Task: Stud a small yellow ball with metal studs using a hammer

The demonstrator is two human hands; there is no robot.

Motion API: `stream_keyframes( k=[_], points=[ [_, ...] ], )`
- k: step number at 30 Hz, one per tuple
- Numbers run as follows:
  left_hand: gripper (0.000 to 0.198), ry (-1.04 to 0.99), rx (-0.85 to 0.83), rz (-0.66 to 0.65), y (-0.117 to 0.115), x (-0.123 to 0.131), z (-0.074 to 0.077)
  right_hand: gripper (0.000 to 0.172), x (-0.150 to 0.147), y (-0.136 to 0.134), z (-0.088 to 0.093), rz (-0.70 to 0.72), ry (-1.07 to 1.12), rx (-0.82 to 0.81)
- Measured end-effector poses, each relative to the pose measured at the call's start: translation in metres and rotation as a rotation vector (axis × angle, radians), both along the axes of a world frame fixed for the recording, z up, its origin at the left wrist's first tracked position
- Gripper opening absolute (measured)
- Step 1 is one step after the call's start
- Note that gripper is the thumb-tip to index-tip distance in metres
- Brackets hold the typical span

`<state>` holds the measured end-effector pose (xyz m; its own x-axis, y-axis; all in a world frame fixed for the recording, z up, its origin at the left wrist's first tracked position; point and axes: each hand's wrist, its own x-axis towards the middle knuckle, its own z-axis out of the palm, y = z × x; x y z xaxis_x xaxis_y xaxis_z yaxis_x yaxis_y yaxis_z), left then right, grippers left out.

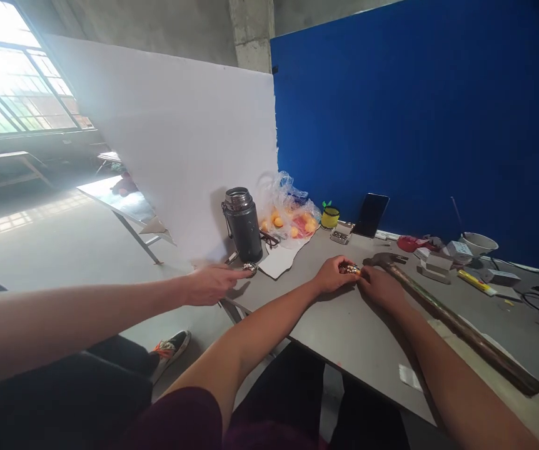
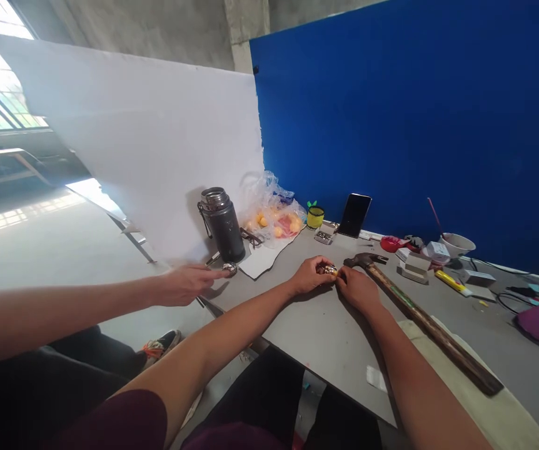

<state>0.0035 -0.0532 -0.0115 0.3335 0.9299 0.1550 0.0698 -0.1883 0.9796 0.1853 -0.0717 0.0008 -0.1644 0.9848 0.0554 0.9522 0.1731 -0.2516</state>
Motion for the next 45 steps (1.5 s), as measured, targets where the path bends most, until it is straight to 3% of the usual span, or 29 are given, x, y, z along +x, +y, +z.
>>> stream_keyframes(
  k=[6,10,12,16,20,24,27,29,32,35,36,38,40,43,45],
  points=[
    [0.047,-0.021,0.002,0.044,-0.001,0.002,-0.001,0.025,0.004,0.002,-0.006,0.028,0.126,0.05],
    [0.065,0.016,0.008,0.104,-0.003,0.006,-0.001,0.058,0.002,0.004,-0.009,0.172,0.378,0.172],
    [0.067,0.049,0.02,0.103,-0.004,0.007,0.0,0.065,-0.001,0.003,-0.009,0.254,0.45,0.201],
    [0.068,0.111,0.051,0.103,-0.006,0.007,0.003,0.052,-0.005,0.003,-0.009,0.324,0.47,0.184],
    [0.066,0.137,0.057,0.105,-0.009,0.005,0.005,0.056,-0.005,0.004,-0.011,0.256,0.484,0.206],
    [0.067,0.108,0.034,0.096,-0.01,0.007,0.007,0.049,-0.005,0.004,-0.009,0.191,0.472,0.2],
    [0.065,0.143,0.055,0.098,-0.014,0.004,0.02,0.045,-0.005,0.005,-0.006,0.155,0.49,0.229],
    [0.054,0.256,0.129,0.131,-0.023,-0.008,0.037,0.044,-0.004,0.004,-0.005,0.13,0.508,0.241],
    [0.028,0.532,0.372,0.179,-0.048,-0.051,0.066,0.045,-0.005,0.002,-0.003,0.108,0.498,0.244],
    [0.029,0.853,0.447,0.54,-0.077,-0.112,0.082,0.043,-0.007,-0.001,-0.001,0.13,0.447,0.23],
    [0.031,0.956,0.424,0.66,-0.084,-0.131,0.082,0.042,-0.008,-0.001,0.0,0.142,0.43,0.221],
    [0.036,1.156,0.349,0.782,-0.095,-0.164,0.077,0.041,-0.009,-0.002,0.001,0.165,0.403,0.202],
    [0.042,1.239,0.259,0.81,-0.099,-0.188,0.067,0.04,-0.01,-0.003,0.002,0.172,0.388,0.195],
    [0.034,1.097,0.153,0.775,-0.096,-0.206,0.055,0.04,-0.01,-0.002,0.001,0.161,0.389,0.187],
    [0.031,0.819,0.098,0.789,-0.093,-0.21,0.052,0.04,-0.009,-0.002,-0.001,0.163,0.396,0.183]
  ],
)
